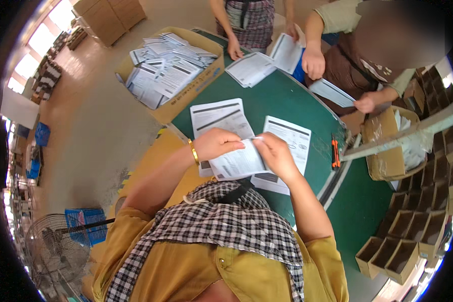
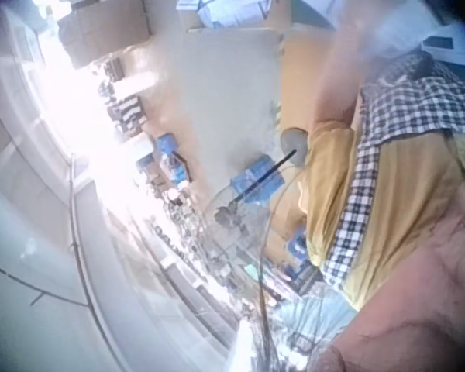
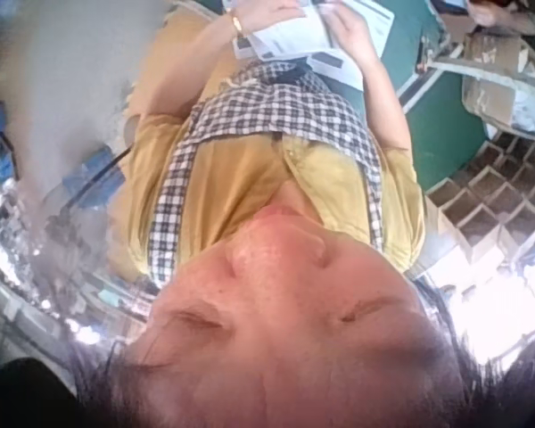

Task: Folding and stacking paper instruction manuals at a work table.

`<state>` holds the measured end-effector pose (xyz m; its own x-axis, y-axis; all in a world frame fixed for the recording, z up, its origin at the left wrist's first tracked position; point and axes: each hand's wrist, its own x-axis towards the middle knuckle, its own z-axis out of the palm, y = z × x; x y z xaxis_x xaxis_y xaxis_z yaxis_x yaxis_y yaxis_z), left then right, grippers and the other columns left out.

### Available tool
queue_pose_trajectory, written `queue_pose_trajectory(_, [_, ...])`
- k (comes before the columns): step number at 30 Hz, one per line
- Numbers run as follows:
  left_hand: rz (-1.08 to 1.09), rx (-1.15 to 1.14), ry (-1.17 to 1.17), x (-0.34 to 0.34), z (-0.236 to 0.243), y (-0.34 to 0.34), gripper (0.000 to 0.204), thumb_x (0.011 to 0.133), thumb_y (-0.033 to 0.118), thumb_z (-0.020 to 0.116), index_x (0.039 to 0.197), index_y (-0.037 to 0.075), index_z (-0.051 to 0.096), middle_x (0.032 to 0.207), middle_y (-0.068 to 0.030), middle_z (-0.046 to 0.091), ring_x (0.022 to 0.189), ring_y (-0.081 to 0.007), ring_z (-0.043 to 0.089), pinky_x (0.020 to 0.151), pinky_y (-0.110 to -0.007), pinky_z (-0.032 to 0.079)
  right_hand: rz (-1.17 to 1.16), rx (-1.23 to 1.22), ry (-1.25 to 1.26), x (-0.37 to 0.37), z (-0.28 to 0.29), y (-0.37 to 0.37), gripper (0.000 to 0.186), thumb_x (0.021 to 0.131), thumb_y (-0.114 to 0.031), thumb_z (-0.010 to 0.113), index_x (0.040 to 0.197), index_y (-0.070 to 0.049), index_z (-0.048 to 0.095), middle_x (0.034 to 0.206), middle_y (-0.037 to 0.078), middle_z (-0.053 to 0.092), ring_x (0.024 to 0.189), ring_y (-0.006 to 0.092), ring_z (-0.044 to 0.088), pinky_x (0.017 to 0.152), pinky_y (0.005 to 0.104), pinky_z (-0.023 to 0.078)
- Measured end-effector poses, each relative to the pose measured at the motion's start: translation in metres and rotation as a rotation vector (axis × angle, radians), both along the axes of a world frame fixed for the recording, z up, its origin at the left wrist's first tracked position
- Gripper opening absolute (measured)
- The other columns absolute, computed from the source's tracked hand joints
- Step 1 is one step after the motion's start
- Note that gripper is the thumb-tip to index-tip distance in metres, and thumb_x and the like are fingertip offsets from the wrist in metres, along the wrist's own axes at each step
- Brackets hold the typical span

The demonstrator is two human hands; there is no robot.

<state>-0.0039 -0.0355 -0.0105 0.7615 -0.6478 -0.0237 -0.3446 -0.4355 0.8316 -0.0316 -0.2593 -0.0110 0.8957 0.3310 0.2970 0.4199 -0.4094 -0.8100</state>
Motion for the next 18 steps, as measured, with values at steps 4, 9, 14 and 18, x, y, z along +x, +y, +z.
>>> queue_pose_trajectory(4, [0.075,0.054,0.081,-0.007,-0.01,0.029,0.031,0.091,0.032,0.056,0.093,0.003,0.067,0.083,-0.0139,0.066,0.076,-0.0241,0.063,0.07,-0.034,0.047,-0.179,0.123,0.151,0.004,-0.003,-0.01,0.019,0.093,-0.016,0.055,0.083,0.0,0.058,0.068,0.009,0.057,0.062,0.0164,0.052,0.059,0.0273,0.043])
queue_pose_trajectory(9, [0.147,0.14,-0.018,0.012,-0.021,0.059,0.027,0.091,0.027,0.053,0.101,0.005,0.065,0.092,-0.0114,0.066,0.078,-0.0226,0.065,0.074,-0.031,0.05,-0.481,-0.024,0.105,0.025,-0.039,-0.022,0.028,0.096,-0.025,0.05,0.082,-0.002,0.06,0.062,0.008,0.055,0.048,0.0126,0.048,0.046,0.0292,0.04])
queue_pose_trajectory(14, [0.793,0.172,-0.126,0.067,-0.011,0.202,0.034,0.091,0.028,0.054,0.11,0.0,0.062,0.1,-0.0133,0.067,0.086,-0.0193,0.066,0.072,-0.031,0.05,-0.529,-0.283,0.321,0.022,-0.105,-0.075,0.029,0.095,-0.031,0.051,0.094,-0.002,0.057,0.062,0.014,0.059,0.051,0.0221,0.06,0.047,0.0351,0.045])
queue_pose_trajectory(18, [0.711,0.344,-0.299,0.05,-0.024,0.142,0.035,0.09,0.031,0.056,0.112,0.003,0.062,0.102,-0.0153,0.067,0.093,-0.0238,0.064,0.08,-0.034,0.049,-0.493,0.058,0.934,-0.014,-0.159,-0.071,0.064,0.085,-0.046,0.061,0.134,-0.01,0.04,0.081,0.009,0.063,0.062,0.0164,0.061,0.052,0.0308,0.05])
